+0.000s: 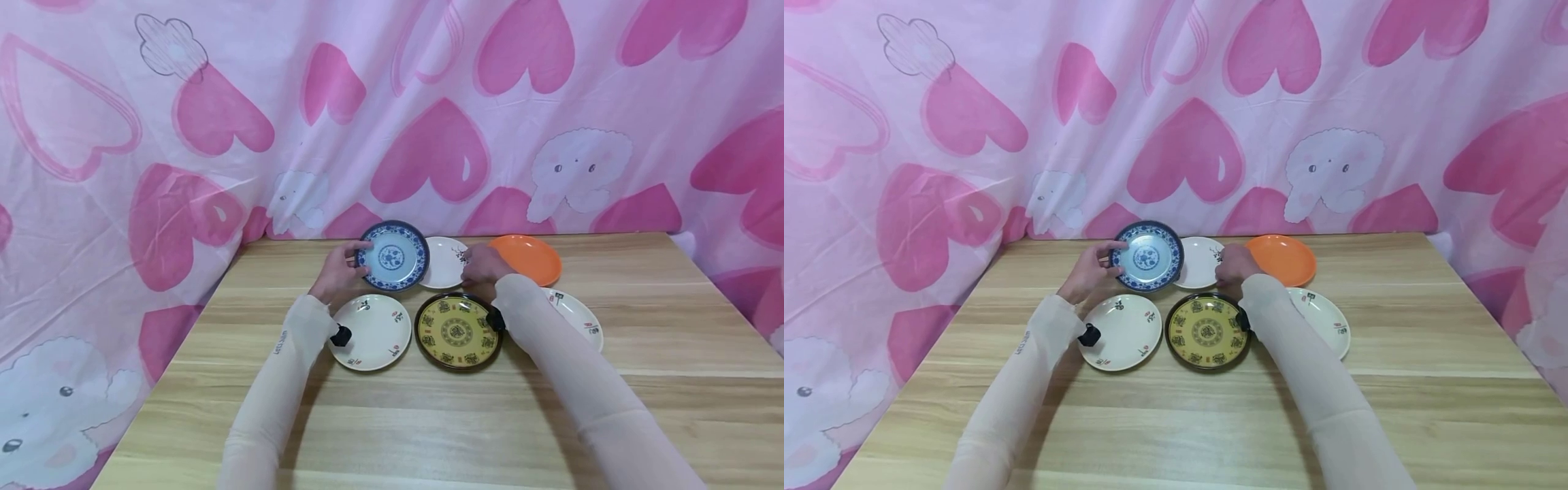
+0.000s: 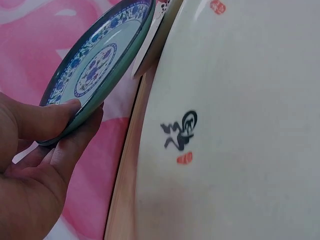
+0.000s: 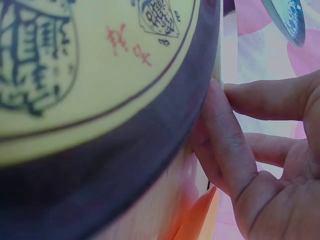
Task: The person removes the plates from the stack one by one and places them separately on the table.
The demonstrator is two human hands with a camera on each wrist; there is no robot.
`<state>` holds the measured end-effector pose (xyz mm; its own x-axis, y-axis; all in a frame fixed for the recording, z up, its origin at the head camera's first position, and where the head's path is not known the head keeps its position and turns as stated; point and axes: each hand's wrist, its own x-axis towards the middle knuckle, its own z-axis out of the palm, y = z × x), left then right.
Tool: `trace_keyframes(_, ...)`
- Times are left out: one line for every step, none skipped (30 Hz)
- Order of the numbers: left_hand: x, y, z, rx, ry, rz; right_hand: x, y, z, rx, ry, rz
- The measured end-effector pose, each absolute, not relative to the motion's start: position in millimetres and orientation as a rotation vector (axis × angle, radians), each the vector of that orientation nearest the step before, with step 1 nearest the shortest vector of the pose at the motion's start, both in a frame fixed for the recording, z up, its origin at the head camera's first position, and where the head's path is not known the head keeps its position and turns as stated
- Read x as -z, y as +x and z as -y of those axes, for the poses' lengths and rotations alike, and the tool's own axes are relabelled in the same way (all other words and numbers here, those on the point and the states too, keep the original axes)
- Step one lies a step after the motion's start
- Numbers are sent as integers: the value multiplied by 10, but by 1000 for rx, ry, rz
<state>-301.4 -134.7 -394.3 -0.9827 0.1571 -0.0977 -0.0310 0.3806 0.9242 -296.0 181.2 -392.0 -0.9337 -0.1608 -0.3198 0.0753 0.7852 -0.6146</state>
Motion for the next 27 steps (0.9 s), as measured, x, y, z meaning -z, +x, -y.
trace_keyframes(3945,-3012,1364,-1654,117,-2473,3925,-2963,-1811,929,-64,-2621)
trace_keyframes(3946,-3009,1381,-1655,118,-2476,3925,-2964,-1813,934,-68,-2618)
trace_keyframes(3946,-3006,1398,-1656,115,-2479,3926,-2965,-1812,938,-69,-2617)
trace_keyframes(3945,-3002,1414,-1657,116,-2482,3928,-2965,-1815,938,-76,-2615)
trace_keyframes(3943,-2998,1430,-1654,117,-2486,3927,-2965,-1817,937,-75,-2618)
trace_keyframes(3942,-2995,1444,-1651,120,-2492,3926,-2966,-1820,934,-74,-2618)
trace_keyframes(3941,-2992,1459,-1649,119,-2495,3927,-2966,-1820,935,-71,-2617)
trace_keyframes(3941,-2990,1474,-1646,124,-2501,3924,-2964,-1822,932,-75,-2618)
trace_keyframes(3942,-2988,1489,-1643,125,-2509,3925,-2964,-1823,932,-74,-2618)
trace_keyframes(3945,-2986,1505,-1639,129,-2517,3925,-2964,-1824,932,-76,-2617)
trace_keyframes(3949,-2985,1519,-1637,128,-2522,3924,-2963,-1822,934,-70,-2616)
trace_keyframes(3955,-2985,1532,-1638,129,-2524,3925,-2962,-1825,927,-77,-2620)
trace_keyframes(3961,-2984,1547,-1643,124,-2521,3925,-2962,-1824,922,-80,-2627)
trace_keyframes(3967,-2983,1563,-1645,116,-2520,3925,-2960,-1823,922,-86,-2627)
trace_keyframes(3975,-2982,1577,-1652,104,-2513,3923,-2956,-1823,913,-96,-2633)
trace_keyframes(3983,-2981,1592,-1657,95,-2508,3920,-2953,-1824,901,-106,-2642)
trace_keyframes(3990,-2979,1605,-1661,86,-2504,3916,-2949,-1824,889,-114,-2650)
trace_keyframes(3997,-2978,1619,-1664,80,-2502,3915,-2944,-1825,872,-124,-2663)
trace_keyframes(4004,-2976,1634,-1665,73,-2503,3912,-2941,-1825,864,-130,-2672)
trace_keyframes(4011,-2976,1650,-1660,71,-2509,3909,-2938,-1827,851,-142,-2680)
trace_keyframes(4016,-2977,1662,-1661,71,-2511,3907,-2934,-1827,844,-145,-2686)
trace_keyframes(4021,-2979,1674,-1663,72,-2513,3906,-2931,-1825,844,-145,-2687)
trace_keyframes(4026,-2983,1685,-1662,73,-2517,3906,-2929,-1826,840,-147,-2692)
trace_keyframes(4029,-2986,1694,-1666,74,-2517,3905,-2927,-1826,840,-148,-2695)
trace_keyframes(4032,-2989,1704,-1669,74,-2517,3904,-2927,-1827,840,-150,-2696)
trace_keyframes(4033,-2992,1713,-1671,79,-2517,3904,-2925,-1827,845,-146,-2693)
trace_keyframes(4027,-2993,1715,-1673,81,-2515,3905,-2925,-1827,851,-143,-2690)
